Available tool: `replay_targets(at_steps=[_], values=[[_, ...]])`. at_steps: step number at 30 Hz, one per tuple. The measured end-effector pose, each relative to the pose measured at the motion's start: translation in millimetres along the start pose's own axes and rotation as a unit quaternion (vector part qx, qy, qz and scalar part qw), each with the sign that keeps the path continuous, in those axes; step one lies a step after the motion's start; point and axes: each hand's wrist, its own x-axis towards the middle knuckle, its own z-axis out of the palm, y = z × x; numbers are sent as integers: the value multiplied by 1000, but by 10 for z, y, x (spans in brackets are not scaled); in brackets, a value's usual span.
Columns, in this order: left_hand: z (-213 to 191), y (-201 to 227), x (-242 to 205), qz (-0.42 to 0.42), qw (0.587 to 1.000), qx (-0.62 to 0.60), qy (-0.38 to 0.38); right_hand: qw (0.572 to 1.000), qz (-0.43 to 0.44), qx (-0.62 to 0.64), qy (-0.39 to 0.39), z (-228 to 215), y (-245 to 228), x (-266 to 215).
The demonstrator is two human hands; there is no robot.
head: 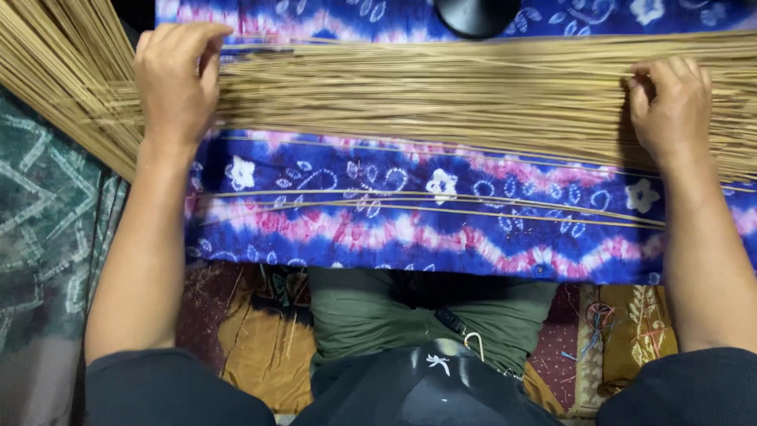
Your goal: Arrange thin wooden sticks on a patterned cloth for sorting or assembly.
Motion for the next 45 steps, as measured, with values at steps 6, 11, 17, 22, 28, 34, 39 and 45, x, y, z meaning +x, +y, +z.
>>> replay_targets(at_steps=[6, 11, 17, 22, 28, 34, 39, 45], values=[[-307, 216, 21, -23, 999, -11, 42, 997, 15, -9, 81, -262, 3, 60], [-392, 248, -62, -53, 997, -3, 62, 989, 28, -29, 141, -703, 99, 88], [-491, 614, -379, -112, 993, 2, 47, 983, 67, -71, 158, -1156, -27, -484], [-358, 1184, -646, -100, 994, -42, 23, 982, 113, -106, 111, -1045, -209, -1210], [10, 1916, -810, -107, 987, -122, 4, 994, 89, 1, 69, -811, -1067, -1210], [275, 2438, -871, -115, 983, -139, 40, 972, 13, 177, 152, -580, -2135, -629], [477, 2684, -738, -68, 984, -156, 49, 949, -52, 246, 191, -655, -3025, -130], [668, 2686, -604, -63, 989, -120, 63, 949, -43, 251, 188, -379, -3219, 143]])
